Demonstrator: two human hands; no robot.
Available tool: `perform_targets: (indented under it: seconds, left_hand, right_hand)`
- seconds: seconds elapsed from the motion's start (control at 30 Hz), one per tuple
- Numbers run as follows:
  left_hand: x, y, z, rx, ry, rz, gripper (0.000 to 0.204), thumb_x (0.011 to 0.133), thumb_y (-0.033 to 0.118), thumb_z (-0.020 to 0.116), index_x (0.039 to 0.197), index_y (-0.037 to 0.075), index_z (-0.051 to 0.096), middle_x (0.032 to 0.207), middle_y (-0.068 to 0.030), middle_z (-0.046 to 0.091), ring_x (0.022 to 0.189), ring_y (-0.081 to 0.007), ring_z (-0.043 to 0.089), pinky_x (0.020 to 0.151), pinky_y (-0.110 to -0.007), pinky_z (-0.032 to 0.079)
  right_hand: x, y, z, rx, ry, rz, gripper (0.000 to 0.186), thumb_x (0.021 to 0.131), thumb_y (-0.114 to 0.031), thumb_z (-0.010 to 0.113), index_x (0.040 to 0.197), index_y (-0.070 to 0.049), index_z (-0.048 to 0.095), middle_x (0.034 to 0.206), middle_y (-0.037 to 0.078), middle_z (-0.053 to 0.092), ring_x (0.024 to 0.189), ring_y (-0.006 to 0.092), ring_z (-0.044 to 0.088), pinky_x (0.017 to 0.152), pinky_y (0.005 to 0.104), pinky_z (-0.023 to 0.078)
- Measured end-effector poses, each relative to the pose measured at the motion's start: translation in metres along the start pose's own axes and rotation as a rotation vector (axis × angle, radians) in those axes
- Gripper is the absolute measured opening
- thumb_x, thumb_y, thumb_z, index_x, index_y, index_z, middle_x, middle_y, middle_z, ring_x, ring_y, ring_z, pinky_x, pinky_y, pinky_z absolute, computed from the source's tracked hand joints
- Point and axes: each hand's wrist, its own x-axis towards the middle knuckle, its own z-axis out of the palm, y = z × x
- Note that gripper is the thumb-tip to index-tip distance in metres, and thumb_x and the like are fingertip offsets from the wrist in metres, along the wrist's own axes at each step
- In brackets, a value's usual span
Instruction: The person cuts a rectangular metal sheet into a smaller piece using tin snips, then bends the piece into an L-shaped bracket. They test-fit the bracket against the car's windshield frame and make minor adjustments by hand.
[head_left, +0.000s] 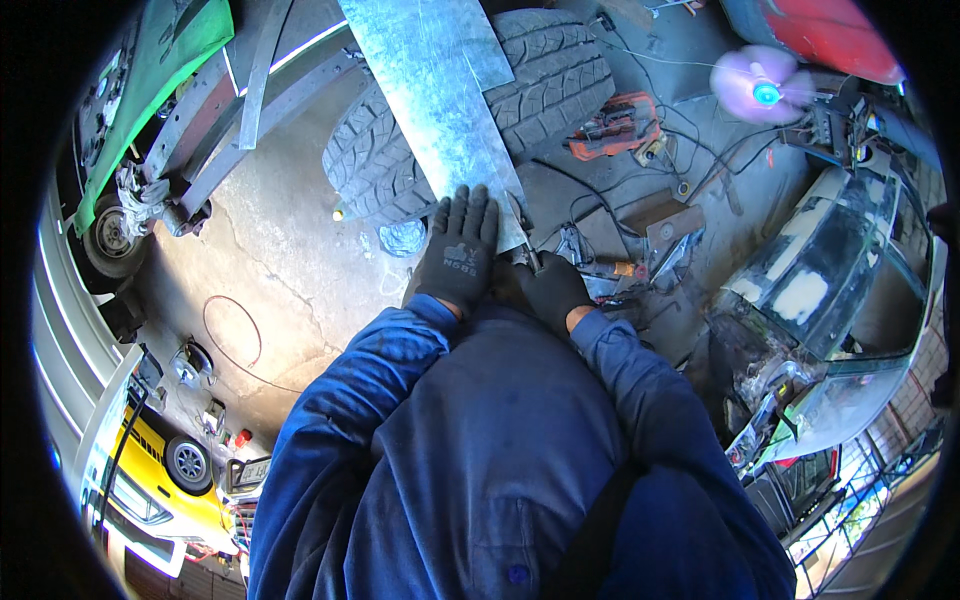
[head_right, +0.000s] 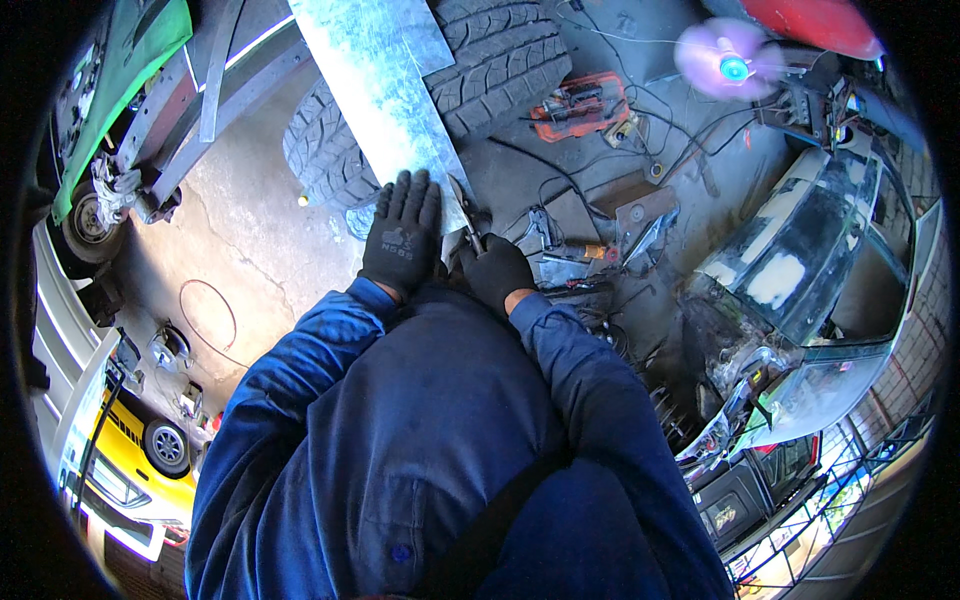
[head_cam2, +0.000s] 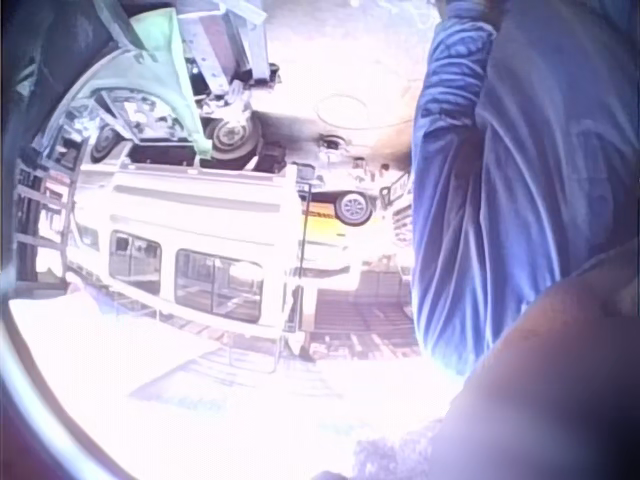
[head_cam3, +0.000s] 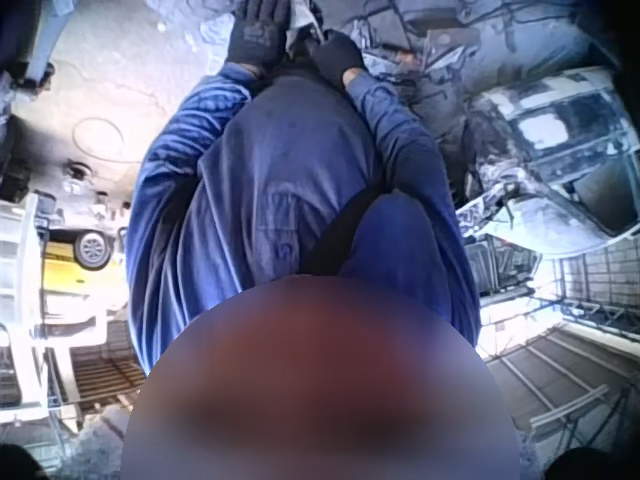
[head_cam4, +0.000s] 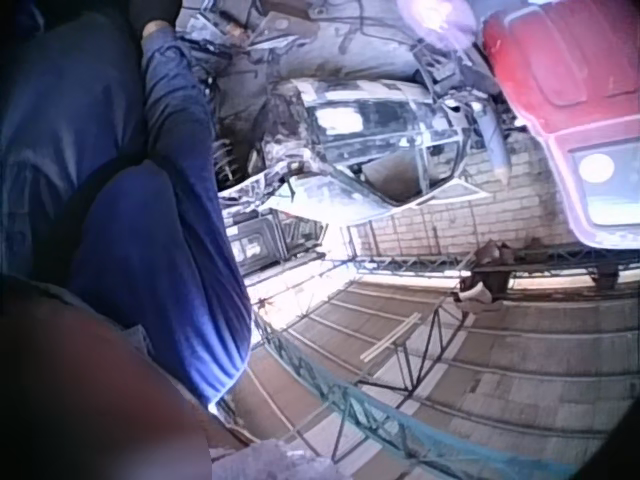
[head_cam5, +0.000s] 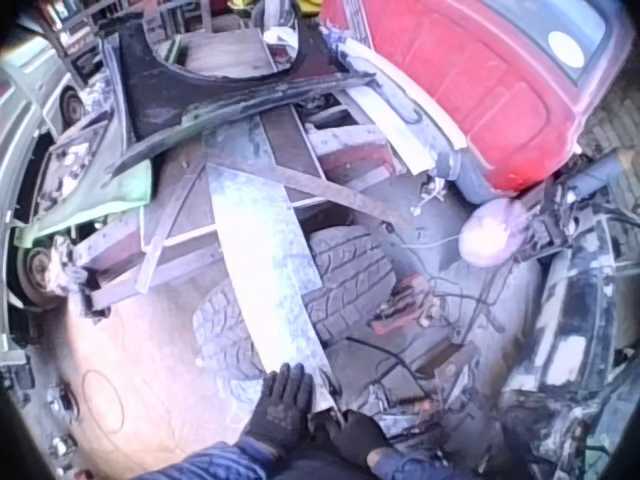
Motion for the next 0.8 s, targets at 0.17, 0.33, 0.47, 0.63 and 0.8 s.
perform_targets:
  seconds: [0.17,0.33,0.47,0.63,0.8]
  left_hand:
    - [0.002,0.004,0.001,0.091,0.073,-0.008,0.076,0.091,0.029,0.064,0.156,-0.004,0.043,0.163,-0.0304,0.039,0.152,-0.0490,0.037,0.127,-0.060,0.026]
    - [0.003,0.009,0.015,0.097,0.059,-0.035,0.073,0.090,0.026,0.064,0.154,-0.004,0.046,0.162,-0.0291,0.041,0.150,-0.0494,0.040,0.124,-0.060,0.030]
    - [-0.012,0.026,0.027,-0.046,-0.091,-0.014,0.068,0.093,0.024,0.062,0.154,-0.001,0.046,0.160,-0.0296,0.043,0.148,-0.0505,0.042,0.124,-0.061,0.031]
    - [-0.016,0.031,0.023,-0.115,-0.084,-0.015,0.067,0.093,0.022,0.060,0.154,-0.001,0.046,0.162,-0.0289,0.042,0.150,-0.0495,0.040,0.125,-0.059,0.029]
    - [-0.009,0.023,0.005,-0.149,-0.244,-0.005,0.070,0.092,0.022,0.062,0.157,0.001,0.044,0.164,-0.0284,0.040,0.152,-0.0477,0.038,0.127,-0.056,0.028]
  right_hand:
    - [-0.006,0.001,-0.002,0.039,0.038,-0.044,0.046,0.092,-0.041,0.069,0.109,0.001,0.071,0.103,0.030,0.073,0.100,0.0475,0.071,0.087,0.0518,0.056]
    - [-0.006,0.023,-0.011,0.410,-0.242,-0.143,0.043,0.091,-0.029,0.074,0.121,0.001,0.065,0.109,0.016,0.074,0.102,0.0291,0.070,0.093,0.0408,0.054]
    - [-0.023,0.042,-0.014,0.460,-0.321,-0.176,0.044,0.095,-0.031,0.073,0.123,0.001,0.066,0.111,0.010,0.073,0.102,0.0216,0.068,0.094,0.0363,0.052]
    - [-0.026,0.047,-0.020,0.425,-0.333,-0.063,0.047,0.102,-0.044,0.067,0.117,0.000,0.073,0.097,0.008,0.072,0.092,0.0164,0.064,0.084,0.0356,0.051]
    - [-0.002,0.051,-0.027,0.406,-0.413,0.055,0.050,0.101,-0.051,0.066,0.099,-0.002,0.075,0.071,0.008,0.065,0.064,0.0177,0.063,0.061,0.0380,0.050]
